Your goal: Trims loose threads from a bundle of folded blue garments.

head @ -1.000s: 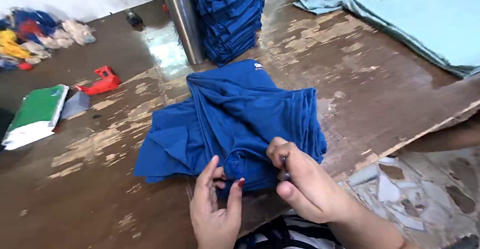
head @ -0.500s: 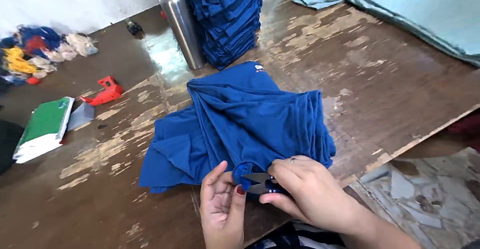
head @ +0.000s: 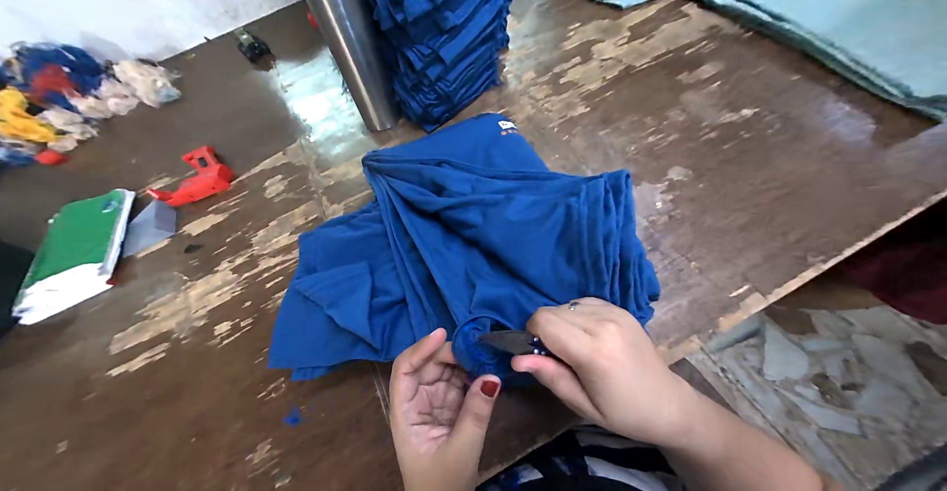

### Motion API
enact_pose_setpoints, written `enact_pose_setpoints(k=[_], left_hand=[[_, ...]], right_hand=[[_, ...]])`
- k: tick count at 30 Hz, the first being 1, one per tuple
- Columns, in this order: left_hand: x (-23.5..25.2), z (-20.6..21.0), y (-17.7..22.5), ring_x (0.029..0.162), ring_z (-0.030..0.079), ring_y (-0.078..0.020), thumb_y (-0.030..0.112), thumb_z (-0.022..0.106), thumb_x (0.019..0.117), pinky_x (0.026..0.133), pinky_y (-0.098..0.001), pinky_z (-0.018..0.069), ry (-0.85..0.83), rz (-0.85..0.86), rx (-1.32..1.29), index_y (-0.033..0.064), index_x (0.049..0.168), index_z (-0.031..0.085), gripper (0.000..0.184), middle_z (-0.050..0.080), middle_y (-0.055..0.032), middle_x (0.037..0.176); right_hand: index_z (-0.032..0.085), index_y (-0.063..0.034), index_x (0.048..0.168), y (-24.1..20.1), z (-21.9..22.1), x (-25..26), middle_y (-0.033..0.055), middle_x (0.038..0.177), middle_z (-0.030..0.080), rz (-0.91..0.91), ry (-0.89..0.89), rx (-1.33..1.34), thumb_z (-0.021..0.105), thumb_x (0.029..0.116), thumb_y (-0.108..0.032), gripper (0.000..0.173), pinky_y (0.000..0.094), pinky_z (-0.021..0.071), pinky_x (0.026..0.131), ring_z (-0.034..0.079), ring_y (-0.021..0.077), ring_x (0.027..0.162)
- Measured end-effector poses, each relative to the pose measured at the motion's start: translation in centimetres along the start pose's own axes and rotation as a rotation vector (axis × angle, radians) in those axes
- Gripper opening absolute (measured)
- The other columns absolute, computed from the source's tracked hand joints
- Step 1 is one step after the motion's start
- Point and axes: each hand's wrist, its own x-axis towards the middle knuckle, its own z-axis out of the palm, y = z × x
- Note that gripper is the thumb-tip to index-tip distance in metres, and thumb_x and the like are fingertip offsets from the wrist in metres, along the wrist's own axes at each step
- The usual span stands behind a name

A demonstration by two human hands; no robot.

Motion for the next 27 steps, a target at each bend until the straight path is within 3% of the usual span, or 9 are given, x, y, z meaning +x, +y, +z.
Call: enact_pose_setpoints(k=[3, 5, 10, 13, 21, 24, 27], left_hand=[[-0.1, 0.1, -0.5, 0.102, 0.070, -0.0041, 0.005, 0.079, 0.0863, 0.091, -0.0211, 0.0581, 0.040, 0.063, 0.056, 0.0226, 0.122, 0.070, 0.041, 0.073, 0.0075, 0.115], [-0.1, 0.1, -1.0, 0.096, 0.070, -0.0002, 0.009, 0.078, 0.0876, 0.084, -0.0164, 0.0583, 0.070, 0.117, 0.062, 0.0218, 0.113, 0.076, 0.028, 0.074, 0.0097, 0.106], [-0.3, -0.1, -1.3, 0.091, 0.068, 0.0015, 0.025, 0.074, 0.0926, 0.081, -0.0151, 0.0563, 0.077, 0.180, 0.049, 0.0205, 0.100, 0.075, 0.009, 0.073, 0.0109, 0.096], [-0.8, 0.1, -0.8, 0.096, 0.069, -0.0004, 0.026, 0.075, 0.0916, 0.083, -0.0164, 0.0573, 0.040, 0.156, 0.057, 0.0198, 0.101, 0.076, 0.012, 0.074, 0.0092, 0.103], [-1.2, 0.3, -0.7, 0.099, 0.068, -0.0015, 0.022, 0.074, 0.0935, 0.086, -0.0175, 0.0567, 0.031, 0.140, 0.047, 0.0185, 0.103, 0.075, 0.010, 0.072, 0.0078, 0.106], [-1.0, 0.4, -1.0, 0.104, 0.068, -0.0030, 0.012, 0.076, 0.0909, 0.090, -0.0192, 0.0569, 0.041, 0.189, 0.087, 0.0183, 0.103, 0.073, 0.014, 0.072, 0.0074, 0.110], [-0.9, 0.2, -1.1, 0.096, 0.068, -0.0002, 0.009, 0.080, 0.0867, 0.083, -0.0157, 0.0577, 0.092, 0.297, 0.333, 0.0188, 0.095, 0.071, 0.016, 0.071, 0.0100, 0.103]], right_hand=[[0.056, -0.0084, 0.088, 0.2, -0.5, -0.6, 0.0035, 0.067, 0.052, 0.037, 0.019, 0.091, 0.037, 0.1094, -0.047, 0.048, 0.0276, 0.0396, 0.055, 0.051, 0.0145, 0.060], [0.057, -0.0075, 0.090, 0.4, -0.7, -1.1, 0.0064, 0.076, 0.056, 0.001, 0.007, 0.113, 0.042, 0.1085, -0.047, 0.045, 0.0292, 0.0447, 0.062, 0.056, 0.0173, 0.069], [0.057, -0.0094, 0.090, 0.6, -0.2, -1.9, 0.0074, 0.078, 0.059, -0.105, 0.025, 0.014, 0.050, 0.1074, -0.040, 0.036, 0.0322, 0.0484, 0.068, 0.060, 0.0209, 0.074], [0.056, -0.0090, 0.089, 0.3, 0.0, -1.7, 0.0075, 0.075, 0.059, -0.125, 0.046, -0.036, 0.048, 0.1078, -0.042, 0.038, 0.0334, 0.0474, 0.066, 0.059, 0.0223, 0.071], [0.057, -0.0091, 0.085, 0.1, 0.2, -0.9, 0.0057, 0.067, 0.055, -0.124, 0.036, -0.008, 0.040, 0.1103, -0.040, 0.043, 0.0331, 0.0438, 0.057, 0.056, 0.0210, 0.063], [0.058, -0.0067, 0.090, 0.1, -0.4, -0.7, 0.0079, 0.076, 0.059, -0.019, 0.056, 0.056, 0.044, 0.1080, -0.045, 0.045, 0.0299, 0.0470, 0.065, 0.058, 0.0192, 0.071], [0.060, -0.0040, 0.096, 0.6, -0.6, -0.3, 0.0108, 0.089, 0.063, 0.036, 0.010, 0.052, 0.058, 0.1027, -0.039, 0.036, 0.0288, 0.0500, 0.064, 0.060, 0.0179, 0.075]])
